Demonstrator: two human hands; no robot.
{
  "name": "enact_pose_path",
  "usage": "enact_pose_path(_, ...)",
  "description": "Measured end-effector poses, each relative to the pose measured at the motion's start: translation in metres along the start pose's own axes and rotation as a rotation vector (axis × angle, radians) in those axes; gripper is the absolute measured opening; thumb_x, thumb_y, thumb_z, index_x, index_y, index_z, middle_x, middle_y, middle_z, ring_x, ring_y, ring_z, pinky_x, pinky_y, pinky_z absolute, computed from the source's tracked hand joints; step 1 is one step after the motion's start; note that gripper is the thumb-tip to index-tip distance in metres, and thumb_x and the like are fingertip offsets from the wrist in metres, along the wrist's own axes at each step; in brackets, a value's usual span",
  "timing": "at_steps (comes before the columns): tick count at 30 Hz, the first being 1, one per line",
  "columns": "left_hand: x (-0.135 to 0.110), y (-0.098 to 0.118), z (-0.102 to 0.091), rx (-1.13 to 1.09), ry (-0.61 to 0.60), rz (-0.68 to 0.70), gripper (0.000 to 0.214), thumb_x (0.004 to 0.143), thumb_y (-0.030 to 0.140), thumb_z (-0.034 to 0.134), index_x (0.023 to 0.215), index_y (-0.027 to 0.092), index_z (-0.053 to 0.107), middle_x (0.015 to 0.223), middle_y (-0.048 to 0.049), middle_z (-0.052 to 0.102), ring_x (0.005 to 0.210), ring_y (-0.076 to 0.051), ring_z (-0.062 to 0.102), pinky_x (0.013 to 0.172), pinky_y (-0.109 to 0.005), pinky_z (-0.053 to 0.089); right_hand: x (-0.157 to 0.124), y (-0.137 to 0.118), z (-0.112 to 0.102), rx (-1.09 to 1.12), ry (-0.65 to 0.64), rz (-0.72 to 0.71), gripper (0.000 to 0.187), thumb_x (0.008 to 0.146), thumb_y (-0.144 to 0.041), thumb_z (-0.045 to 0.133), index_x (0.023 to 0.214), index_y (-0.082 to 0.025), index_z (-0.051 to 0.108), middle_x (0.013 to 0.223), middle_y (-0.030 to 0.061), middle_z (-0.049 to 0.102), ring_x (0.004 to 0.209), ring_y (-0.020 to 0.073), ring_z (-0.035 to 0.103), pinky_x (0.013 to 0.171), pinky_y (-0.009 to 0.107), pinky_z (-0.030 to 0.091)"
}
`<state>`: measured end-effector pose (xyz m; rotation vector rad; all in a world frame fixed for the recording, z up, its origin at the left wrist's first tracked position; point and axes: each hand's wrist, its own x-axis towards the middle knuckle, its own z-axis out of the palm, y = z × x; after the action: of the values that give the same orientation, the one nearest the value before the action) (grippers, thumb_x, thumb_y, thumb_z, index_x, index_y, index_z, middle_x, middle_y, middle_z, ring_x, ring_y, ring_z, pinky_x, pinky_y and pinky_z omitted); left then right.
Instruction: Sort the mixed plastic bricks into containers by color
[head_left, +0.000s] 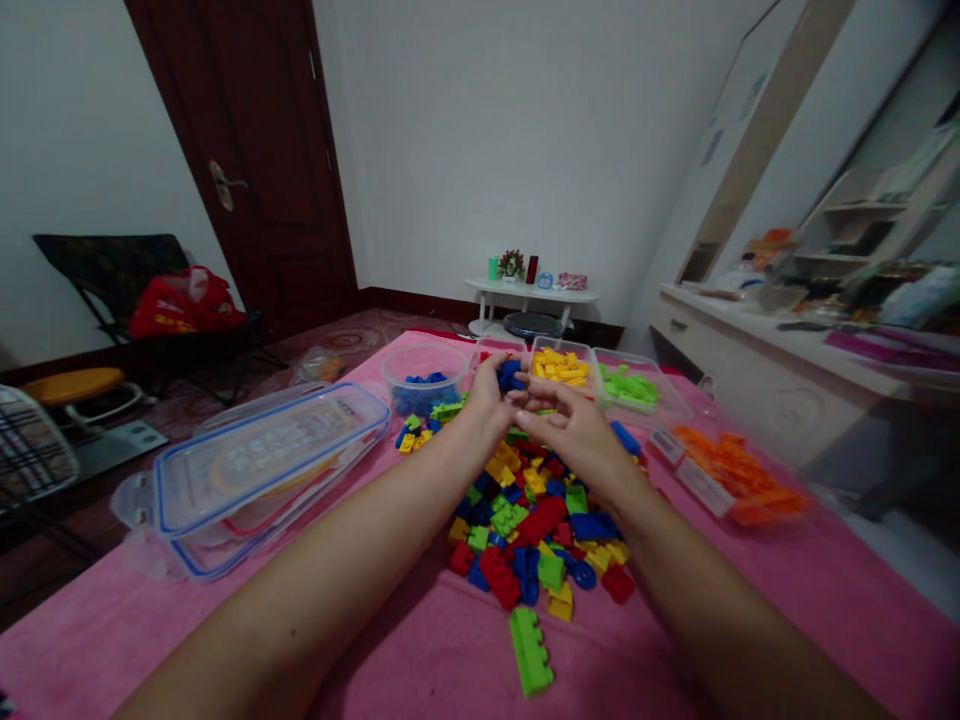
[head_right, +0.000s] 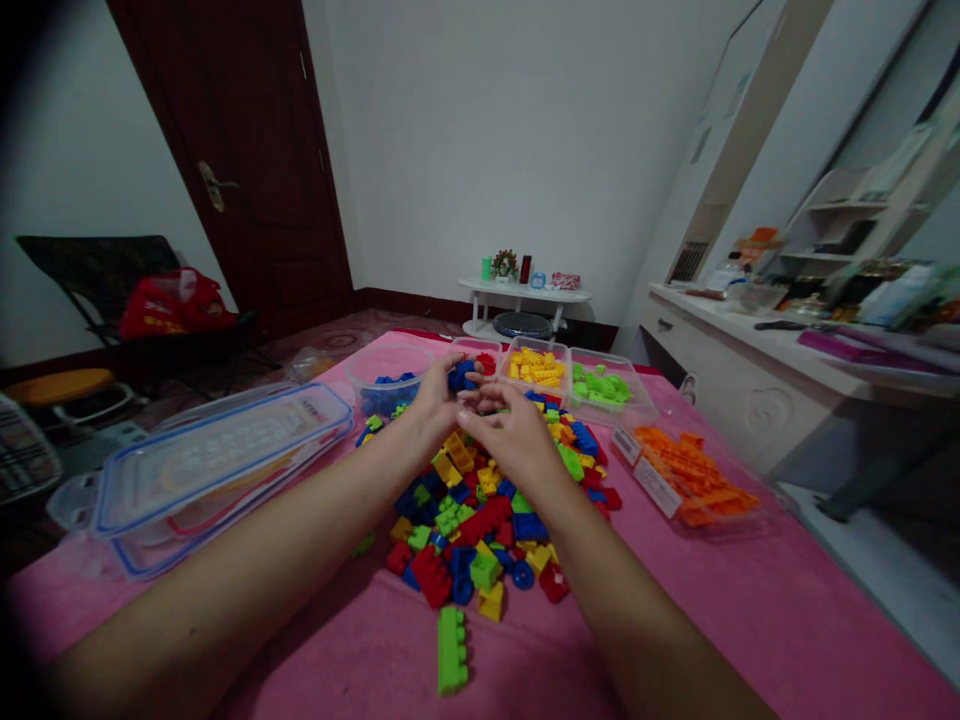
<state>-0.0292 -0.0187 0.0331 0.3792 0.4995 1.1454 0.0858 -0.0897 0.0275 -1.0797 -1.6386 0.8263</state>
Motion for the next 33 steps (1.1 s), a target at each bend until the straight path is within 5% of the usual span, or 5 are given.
enact_pose_path(4, 0.005, 0.011, 0.020, -0.083, 0.028, 0.129, 0.018, 0.082, 0.018, 0.040, 0.066, 0.014, 0.044, 0.052, 0.0026, 0.045, 0.035, -0.003, 0.036, 0.032, -0.012, 0.015, -0.007, -0.006, 0.013, 0.290, 0.020, 0.137, 0.045, 0.068, -0.029, 0.068, 0.108, -0.017, 0.053, 0.119, 0.0097, 0.057, 0.088, 0.0143, 0.063, 0.074, 0.028, 0.053)
enact_pose_path(11, 0.028, 0.043, 0.038, 0.178, 0.062, 0.299, 0.014, 0.082, 0.018, 0.041, 0.071, 0.014, 0.049, 0.053, 0.0027, 0.048, 0.036, -0.002, 0.038, 0.035, -0.012, 0.015, -0.016, -0.022, 0.020, 0.234, -0.140, 0.253, 0.023, 0.070, -0.024, 0.065, 0.091, -0.016, 0.058, 0.082, 0.0034, 0.066, 0.068, 0.0131, 0.065, 0.054, 0.021, 0.050)
enact_pose_path(22, 0.058, 0.125, -0.044, 1.210, 0.446, 0.396, 0.025, 0.082, 0.026, 0.053, 0.062, 0.012, 0.059, 0.042, -0.0015, 0.050, 0.038, -0.008, 0.045, 0.040, -0.017, 0.030, -0.006, -0.006, 0.006, 0.022, -0.078, 0.160, 0.019, 0.073, -0.026, 0.059, 0.089, -0.016, 0.062, 0.078, 0.0034, 0.067, 0.064, 0.0133, 0.063, 0.056, 0.025, 0.048)
enact_pose_path(27, 0.047, 0.130, -0.054, 1.653, 0.365, 0.368, 0.019, 0.069, 0.022, 0.068, 0.053, 0.012, 0.064, 0.045, -0.0036, 0.054, 0.047, -0.011, 0.049, 0.047, -0.020, 0.032, -0.013, 0.011, 0.019, -0.434, -0.209, -0.124, 0.030, 0.071, -0.023, 0.062, 0.101, -0.018, 0.066, 0.106, 0.0074, 0.066, 0.098, 0.0198, 0.060, 0.089, 0.035, 0.045)
enact_pose_path(33, 0.030, 0.106, -0.038, 2.003, 0.032, 0.712, 0.005, 0.064, 0.016, 0.068, 0.066, 0.016, 0.073, 0.070, -0.0058, 0.068, 0.071, -0.016, 0.059, 0.063, -0.020, 0.039, -0.025, 0.019, 0.026, -0.697, -0.449, -0.159, 0.062, 0.075, -0.043, 0.061, 0.132, -0.022, 0.049, 0.143, 0.0134, 0.038, 0.132, 0.0289, 0.031, 0.106, 0.044, 0.027)
